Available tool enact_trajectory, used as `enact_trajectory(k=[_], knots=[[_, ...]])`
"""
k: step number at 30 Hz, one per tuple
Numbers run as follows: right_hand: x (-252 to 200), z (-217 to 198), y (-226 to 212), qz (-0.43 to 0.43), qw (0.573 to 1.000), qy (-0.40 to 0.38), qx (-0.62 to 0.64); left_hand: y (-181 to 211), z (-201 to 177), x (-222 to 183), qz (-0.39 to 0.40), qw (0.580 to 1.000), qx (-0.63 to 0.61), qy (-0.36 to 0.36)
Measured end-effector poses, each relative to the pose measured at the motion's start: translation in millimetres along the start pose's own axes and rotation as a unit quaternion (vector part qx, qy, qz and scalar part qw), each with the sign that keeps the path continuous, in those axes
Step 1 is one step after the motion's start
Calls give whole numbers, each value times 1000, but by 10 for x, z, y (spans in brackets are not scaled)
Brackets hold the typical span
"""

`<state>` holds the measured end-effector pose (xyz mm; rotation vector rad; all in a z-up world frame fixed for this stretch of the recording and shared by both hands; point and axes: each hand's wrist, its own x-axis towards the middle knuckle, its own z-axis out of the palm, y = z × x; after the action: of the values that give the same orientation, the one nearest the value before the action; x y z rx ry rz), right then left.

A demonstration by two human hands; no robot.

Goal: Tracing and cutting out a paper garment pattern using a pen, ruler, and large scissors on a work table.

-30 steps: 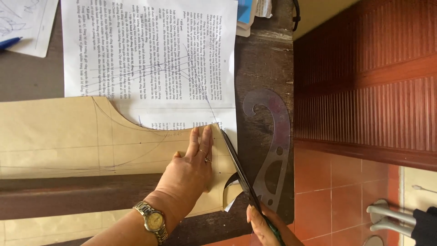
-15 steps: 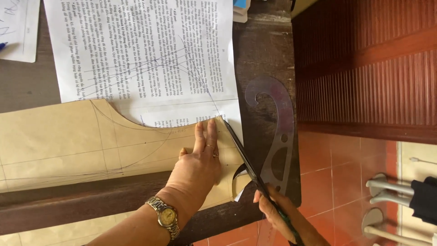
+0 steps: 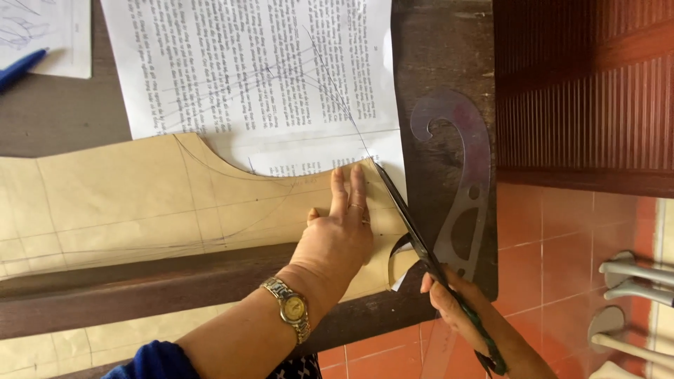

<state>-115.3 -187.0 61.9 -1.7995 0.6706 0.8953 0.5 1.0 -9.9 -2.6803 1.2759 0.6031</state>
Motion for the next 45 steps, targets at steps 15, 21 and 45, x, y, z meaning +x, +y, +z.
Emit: enact_trajectory(k=[15, 21, 45], knots=[[-8, 14, -172, 111, 988, -18, 108, -86, -107, -101, 50, 996, 73, -3], [47, -39, -43, 68, 990, -41, 115, -56, 14, -72, 41, 997, 61, 32], [-386, 110, -183, -61, 941, -34, 331, -46, 103, -64, 17, 991, 19, 130]])
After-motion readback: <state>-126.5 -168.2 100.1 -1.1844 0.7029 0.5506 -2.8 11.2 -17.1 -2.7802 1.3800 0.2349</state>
